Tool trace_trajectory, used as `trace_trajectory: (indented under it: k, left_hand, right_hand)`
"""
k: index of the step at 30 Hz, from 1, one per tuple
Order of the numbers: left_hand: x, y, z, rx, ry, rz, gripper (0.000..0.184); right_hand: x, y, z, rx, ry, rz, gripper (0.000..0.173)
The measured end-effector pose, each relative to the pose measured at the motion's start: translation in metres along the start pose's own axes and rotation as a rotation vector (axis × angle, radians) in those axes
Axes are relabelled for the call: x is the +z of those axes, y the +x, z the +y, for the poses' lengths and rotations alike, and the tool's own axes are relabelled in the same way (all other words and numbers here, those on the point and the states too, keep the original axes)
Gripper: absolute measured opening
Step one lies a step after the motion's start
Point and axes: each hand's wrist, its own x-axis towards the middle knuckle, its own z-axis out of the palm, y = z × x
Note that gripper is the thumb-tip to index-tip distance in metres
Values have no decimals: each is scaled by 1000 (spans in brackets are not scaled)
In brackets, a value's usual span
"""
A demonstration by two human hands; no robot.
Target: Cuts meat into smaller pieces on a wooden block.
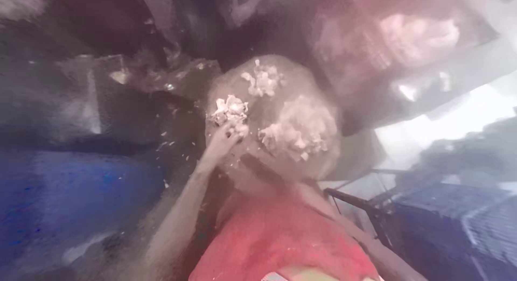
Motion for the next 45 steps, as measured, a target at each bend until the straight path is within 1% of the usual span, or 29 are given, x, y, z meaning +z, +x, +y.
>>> trace_trajectory:
  k: [1, 3, 4, 6, 7, 8, 10, 11, 12, 13, 14, 15, 16, 18, 19, 21, 23, 25, 27, 30, 31, 34, 36, 38, 39, 41, 42, 43, 45]
  left_hand:
    - [11, 19, 4, 79, 49, -38, 24]
    - [39, 62, -3, 207, 262, -169, 22]
    - [56, 78, -11, 243, 391, -223, 25]
    - [81, 91, -18, 232, 579, -312, 33]
    - [83, 85, -8, 141, 610, -404, 39]
    - [90, 80, -13, 125, 617, -413, 43]
    - [112, 86, -47, 271, 612, -346, 43]
    - [118, 91, -50, 372, 602, -340, 39]
    - [122, 93, -43, 444, 597, -348, 35]
    - [124, 87, -26, 458, 584, -370, 34]
    - [124, 77, -3, 429, 518, -398, 35]
    - [120, 66, 24, 347, 410, -422, 34]
    - [113, 55, 44, 220, 277, -429, 32]
    - [101, 39, 54, -47, -27, -322, 30]
    - [93, 34, 45, -185, -136, -281, 32]
    - [79, 23, 9, -393, -331, -313, 34]
    - [76, 3, -33, -616, -390, -379, 33]
    - [89, -19, -73, -756, -326, -418, 31]
    - [106, -38, -95, -761, -352, -359, 31]
    - [126, -60, -99, -719, -482, -291, 43]
    - [133, -67, -97, -699, -527, -290, 41]
    - [144, -79, -93, -701, -534, -279, 39]
    - [147, -77, -99, -711, -564, -282, 42]
    - [148, -77, -104, -720, -637, -274, 40]
    - [146, -76, -102, -706, -626, -274, 39]
    - [133, -78, -83, -710, -598, -269, 34]
    - [123, -79, -66, -740, -567, -273, 33]
    - [118, -81, -66, -749, -557, -273, 33]
    - [120, -90, -103, -722, -629, -246, 36]
  right_hand:
    - [18, 12, 22, -21, 17, -26, 47]
    - [20, 27, 32, 61, 33, -141, 47]
    - [19, 27, 32, 64, 26, -138, 46]
    - [6, 19, 27, 31, 18, -155, 46]
    - [-7, 12, 18, -2, 53, -198, 48]
    - [-9, 5, 18, -101, 61, -113, 47]
    - [-23, -9, 14, -323, 20, 322, 43]
    - [-97, -32, -20, -97, 97, -105, 43]
    - [-138, -39, -41, 94, 229, -284, 41]
    - [-151, -39, -45, 198, 329, -326, 40]
    - [-137, -35, -32, 168, 361, -271, 40]
    - [-90, -23, -2, -25, 291, -97, 40]
    - [-14, 4, 41, -295, 239, 269, 43]
    - [24, 32, 67, -143, 424, -30, 54]
    - [32, 38, 69, -49, 543, -84, 57]
    - [31, 39, 58, 109, 803, -68, 51]
    - [35, 40, 46, 250, 982, 2, 51]
    - [29, 40, 37, 326, 960, 55, 55]
    - [15, 40, 25, 263, 846, 133, 54]
    - [-29, 26, 4, 24, 769, 266, 54]
    - [-45, 20, -6, -102, 793, 359, 57]
    - [-89, -6, -36, -444, 895, 584, 82]
    - [-90, -19, -50, -520, 932, 642, 85]
    - [-51, -21, -35, -411, 845, 510, 89]
    - [-25, -10, -24, -317, 678, 450, 87]
    - [12, 16, -3, -42, 390, 182, 66]
    - [17, 25, 3, 70, 343, 44, 61]
    - [15, 28, 4, 131, 349, -25, 59]
    - [-2, 21, -6, 162, 397, -30, 58]
